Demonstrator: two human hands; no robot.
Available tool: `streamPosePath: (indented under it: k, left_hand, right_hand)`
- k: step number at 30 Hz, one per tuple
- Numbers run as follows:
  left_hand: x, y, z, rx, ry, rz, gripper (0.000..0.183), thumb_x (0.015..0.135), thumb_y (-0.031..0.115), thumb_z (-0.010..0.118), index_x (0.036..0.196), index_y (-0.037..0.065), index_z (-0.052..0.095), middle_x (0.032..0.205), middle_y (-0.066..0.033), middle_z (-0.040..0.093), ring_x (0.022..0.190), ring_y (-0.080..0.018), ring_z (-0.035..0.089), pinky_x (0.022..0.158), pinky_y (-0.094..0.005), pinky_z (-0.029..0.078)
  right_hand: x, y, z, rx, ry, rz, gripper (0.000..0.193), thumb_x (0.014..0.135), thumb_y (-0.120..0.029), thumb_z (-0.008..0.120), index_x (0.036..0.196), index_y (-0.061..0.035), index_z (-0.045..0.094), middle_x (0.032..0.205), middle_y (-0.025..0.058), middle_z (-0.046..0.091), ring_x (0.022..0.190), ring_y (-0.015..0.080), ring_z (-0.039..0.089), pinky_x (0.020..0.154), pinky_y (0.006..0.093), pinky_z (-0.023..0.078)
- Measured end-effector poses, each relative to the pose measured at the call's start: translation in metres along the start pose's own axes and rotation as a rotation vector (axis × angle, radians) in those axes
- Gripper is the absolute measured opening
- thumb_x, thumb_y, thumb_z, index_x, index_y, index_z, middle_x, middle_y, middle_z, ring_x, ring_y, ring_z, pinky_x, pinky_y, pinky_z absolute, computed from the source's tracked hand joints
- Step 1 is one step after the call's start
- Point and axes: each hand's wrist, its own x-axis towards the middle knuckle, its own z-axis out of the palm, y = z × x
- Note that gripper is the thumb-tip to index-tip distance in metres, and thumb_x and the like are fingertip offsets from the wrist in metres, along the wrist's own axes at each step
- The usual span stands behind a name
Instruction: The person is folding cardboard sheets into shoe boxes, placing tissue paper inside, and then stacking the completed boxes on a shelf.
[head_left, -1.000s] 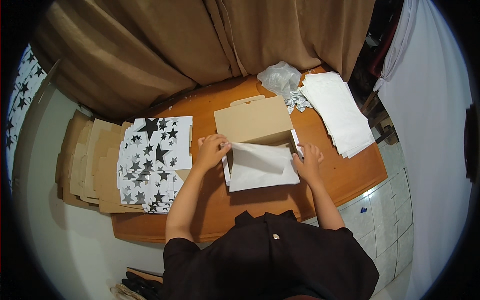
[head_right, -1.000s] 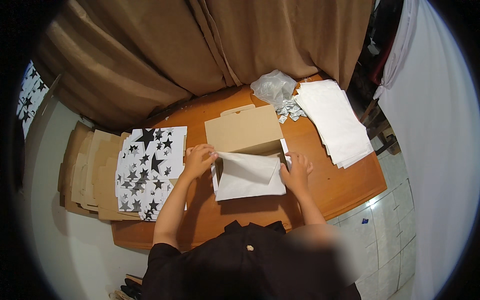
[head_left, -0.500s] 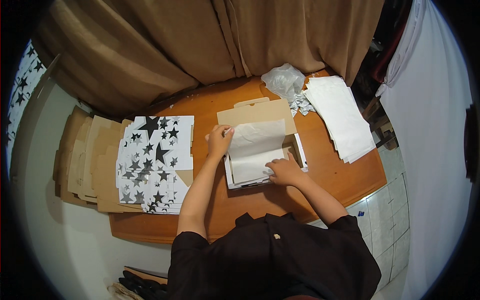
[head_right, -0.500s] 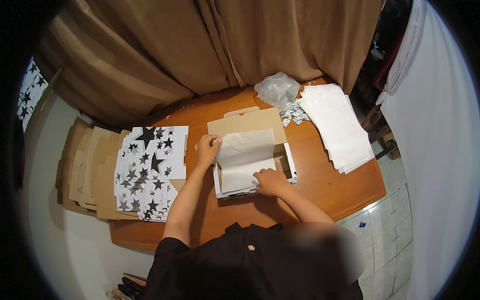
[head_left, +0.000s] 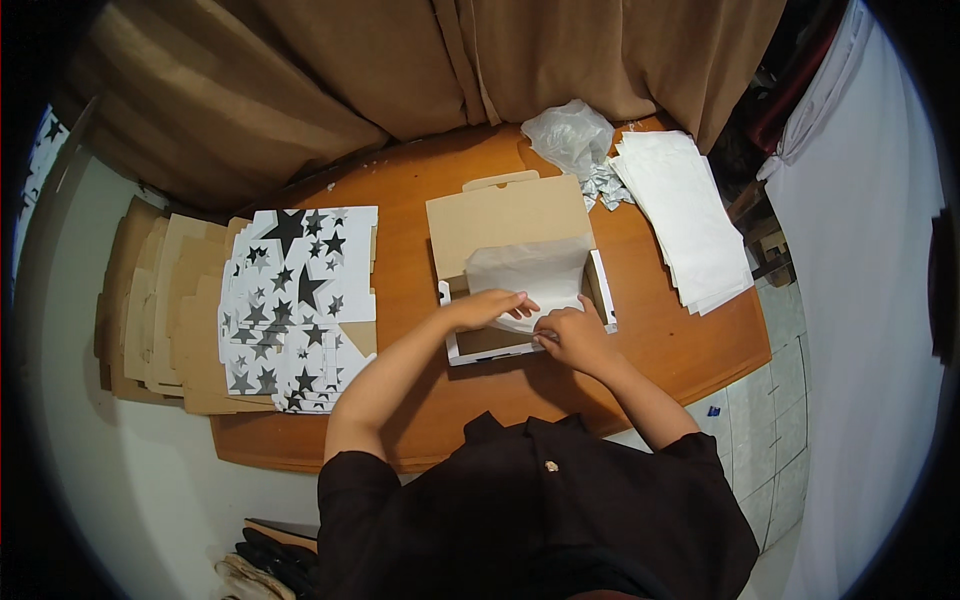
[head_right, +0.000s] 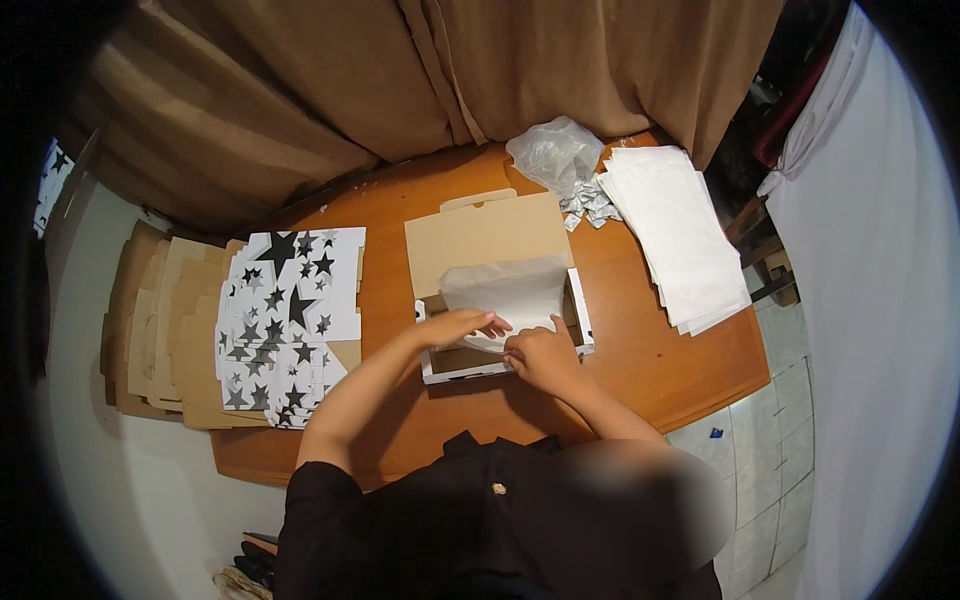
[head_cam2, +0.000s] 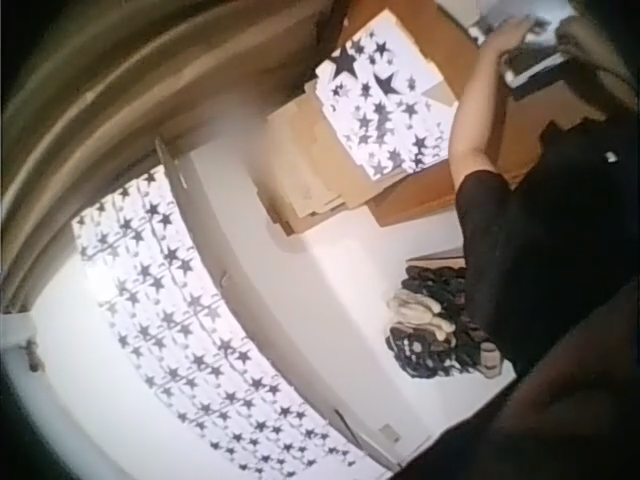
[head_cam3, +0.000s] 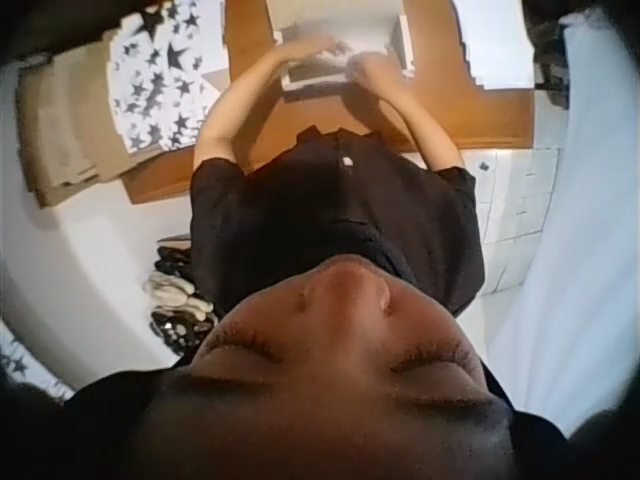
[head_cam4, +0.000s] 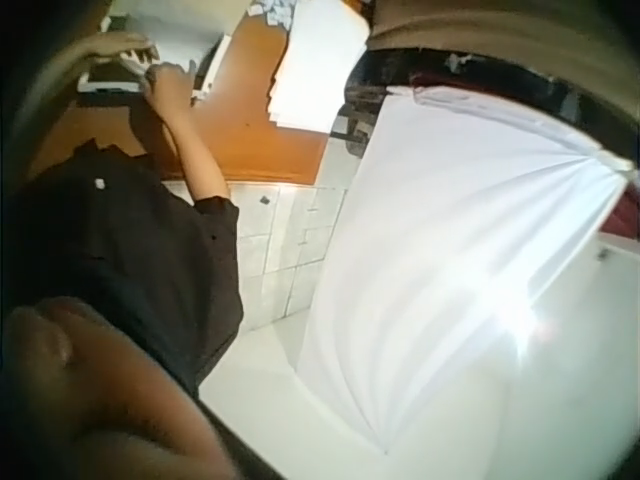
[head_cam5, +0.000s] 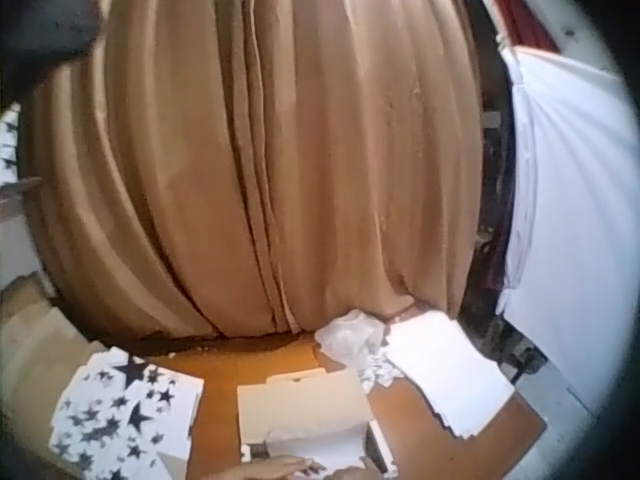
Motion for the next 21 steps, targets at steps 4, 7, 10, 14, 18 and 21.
streamPosePath:
  k: [4, 7, 10, 14, 18, 21]
  left_hand:
    - [0.029, 0.027, -0.029, 0.136, -0.32, -0.519, 0.058, 0.093, 0.056, 0.027, 0.133, 0.019, 0.046, 0.135, -0.009, 0.045, 0.121, -0.0264, 0.046, 0.098, -0.0471, 0.036]
    - [0.062, -0.001, -0.024, 0.375, -0.329, -0.325, 0.054, 0.091, 0.052, 0.039, 0.135, 0.02, 0.044, 0.138, -0.0114, 0.041, 0.123, -0.0297, 0.043, 0.101, -0.0498, 0.031]
    - [0.072, -0.01, 0.017, 0.905, -0.282, -0.104, 0.059, 0.088, 0.046, 0.048, 0.14, 0.024, 0.033, 0.146, -0.0138, 0.027, 0.133, -0.0311, 0.03, 0.103, -0.0567, 0.025]
    - [0.055, -0.039, 0.045, 1.12, -0.188, -0.115, 0.069, 0.087, 0.058, 0.041, 0.145, 0.03, 0.015, 0.152, -0.0125, 0.008, 0.139, -0.0343, 0.01, 0.104, -0.062, 0.017]
    - [0.053, -0.032, 0.042, 0.857, -0.195, -0.208, 0.067, 0.089, 0.062, 0.027, 0.146, 0.03, 0.011, 0.152, -0.012, 0.001, 0.14, -0.0341, 0.002, 0.104, -0.0641, 0.012]
    - [0.046, -0.021, 0.029, 0.751, -0.254, -0.187, 0.073, 0.088, 0.064, 0.027, 0.144, 0.017, 0.021, 0.149, -0.0147, 0.014, 0.137, -0.0316, 0.012, 0.108, -0.0512, 0.017]
  right_hand:
    - [-0.006, 0.0, -0.005, -0.091, 0.038, -0.077, 0.005, 0.075, -0.015, 0.063, 0.078, -0.0148, 0.068, 0.081, 0.0022, 0.065, 0.088, 0.0198, 0.06, 0.1, 0.057, 0.028]
    - [-0.009, 0.003, -0.006, -0.133, 0.011, -0.16, 0.012, 0.073, -0.011, 0.063, 0.081, -0.0162, 0.069, 0.082, -0.0003, 0.065, 0.092, 0.0178, 0.06, 0.103, 0.0591, 0.024]
    - [-0.017, 0.013, -0.007, -0.107, -0.014, -0.093, 0.015, 0.073, -0.011, 0.062, 0.085, -0.0164, 0.07, 0.082, 0.0016, 0.066, 0.088, 0.0184, 0.062, 0.104, 0.0563, 0.025]
    - [-0.019, 0.019, -0.01, -0.102, -0.113, -0.04, 0.021, 0.075, -0.012, 0.062, 0.093, -0.0176, 0.069, 0.083, 0.0007, 0.066, 0.086, 0.019, 0.062, 0.104, 0.0537, 0.027]
    - [0.0, 0.029, -0.033, 0.124, -0.006, -0.034, 0.017, 0.079, -0.014, 0.061, 0.094, -0.0117, 0.068, 0.083, 0.0086, 0.067, 0.079, 0.0234, 0.063, 0.092, 0.0433, 0.042]
    - [0.039, 0.068, -0.055, 0.389, 0.415, 0.116, 0.016, 0.081, -0.017, 0.06, 0.091, -0.0061, 0.068, 0.082, 0.0141, 0.066, 0.074, 0.027, 0.064, 0.076, 0.0366, 0.048]
